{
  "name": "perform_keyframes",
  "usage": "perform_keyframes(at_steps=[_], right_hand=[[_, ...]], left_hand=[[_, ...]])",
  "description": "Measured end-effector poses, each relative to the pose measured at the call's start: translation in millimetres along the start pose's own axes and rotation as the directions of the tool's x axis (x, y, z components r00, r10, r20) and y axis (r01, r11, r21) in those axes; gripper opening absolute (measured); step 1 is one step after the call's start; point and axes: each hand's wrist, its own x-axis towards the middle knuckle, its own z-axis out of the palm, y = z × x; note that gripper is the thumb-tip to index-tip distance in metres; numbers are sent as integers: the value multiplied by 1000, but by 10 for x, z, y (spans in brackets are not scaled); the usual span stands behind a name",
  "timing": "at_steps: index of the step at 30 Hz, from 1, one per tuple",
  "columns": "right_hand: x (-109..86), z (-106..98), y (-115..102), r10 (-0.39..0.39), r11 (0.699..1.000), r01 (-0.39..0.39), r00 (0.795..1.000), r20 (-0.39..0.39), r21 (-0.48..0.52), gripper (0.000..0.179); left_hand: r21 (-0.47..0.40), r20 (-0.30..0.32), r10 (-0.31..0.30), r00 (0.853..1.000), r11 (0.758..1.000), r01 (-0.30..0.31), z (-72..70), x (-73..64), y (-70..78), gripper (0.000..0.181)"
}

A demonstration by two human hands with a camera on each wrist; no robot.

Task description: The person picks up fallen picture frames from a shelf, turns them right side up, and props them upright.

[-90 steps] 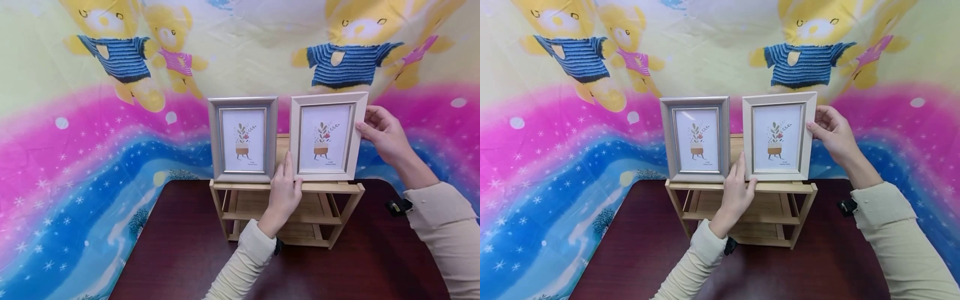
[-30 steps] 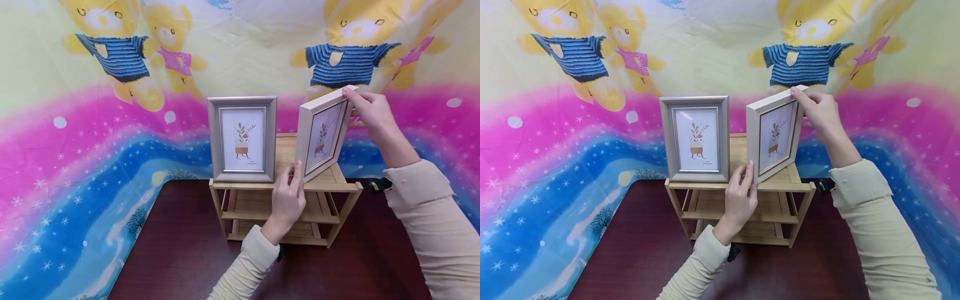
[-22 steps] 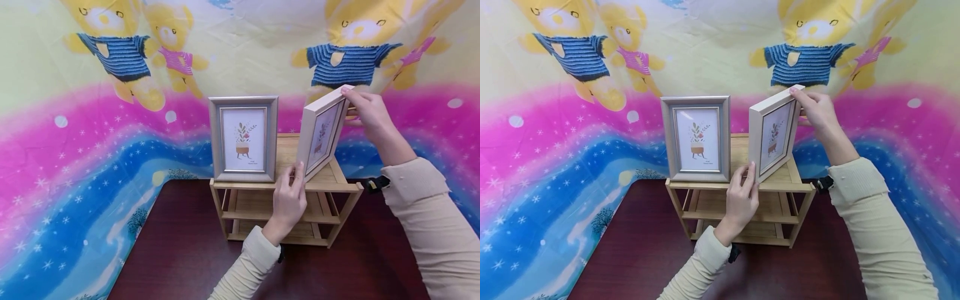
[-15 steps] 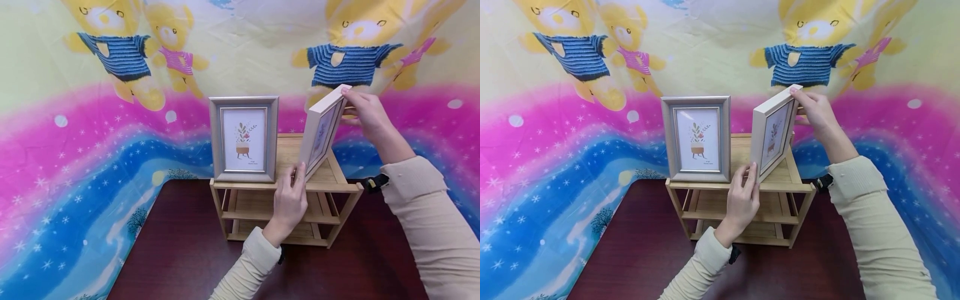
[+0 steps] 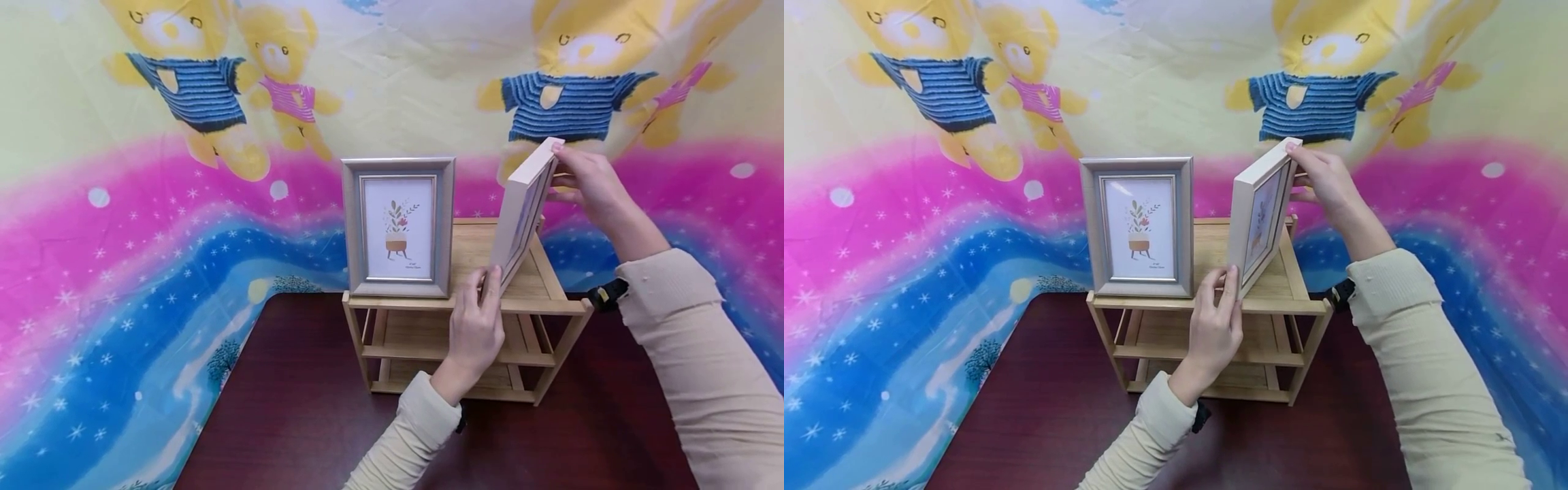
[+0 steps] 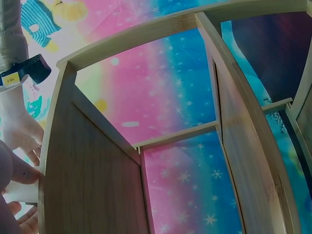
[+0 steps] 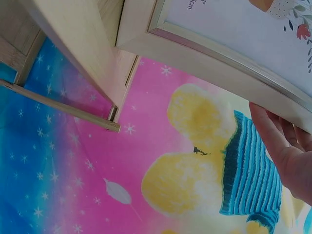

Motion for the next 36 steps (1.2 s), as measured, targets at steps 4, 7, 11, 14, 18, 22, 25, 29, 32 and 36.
perform_keyframes(at_steps=[4,7,11,14,18,22,25,29,32,36], right_hand=[[2,44,16,-43,999,43,999,-29,0,45],[0,101,42,-129,990,134,986,-104,43,30],[8,172,76,-274,954,294,934,-229,55,21],[12,202,90,-343,933,360,897,-279,11,19],[-29,212,103,-373,928,360,887,-272,-98,24],[-114,187,131,-407,894,354,897,-169,-276,38],[-167,159,144,-424,858,373,902,-77,-353,51],[-206,135,125,-393,839,361,919,5,-407,66],[-220,125,98,-360,807,343,931,59,-481,77],[-230,112,72,-352,757,353,929,112,-550,90]], left_hand=[[-1,2,8,1000,1000,-8,7,-1,2,60],[7,2,16,1000,1000,-16,10,0,5,61],[13,1,21,1000,1000,-21,14,4,10,62],[15,-3,23,1000,1000,-23,24,2,8,63],[18,-12,29,1000,999,-29,35,-8,8,63],[12,-24,30,999,999,-30,31,-4,7,63],[-17,-23,11,1000,1000,-12,3,32,-4,64],[-147,24,-53,998,988,56,-54,126,-34,59],[-221,60,-82,995,971,94,-94,198,-58,53],[-220,78,-69,995,972,85,-116,258,-81,49]])
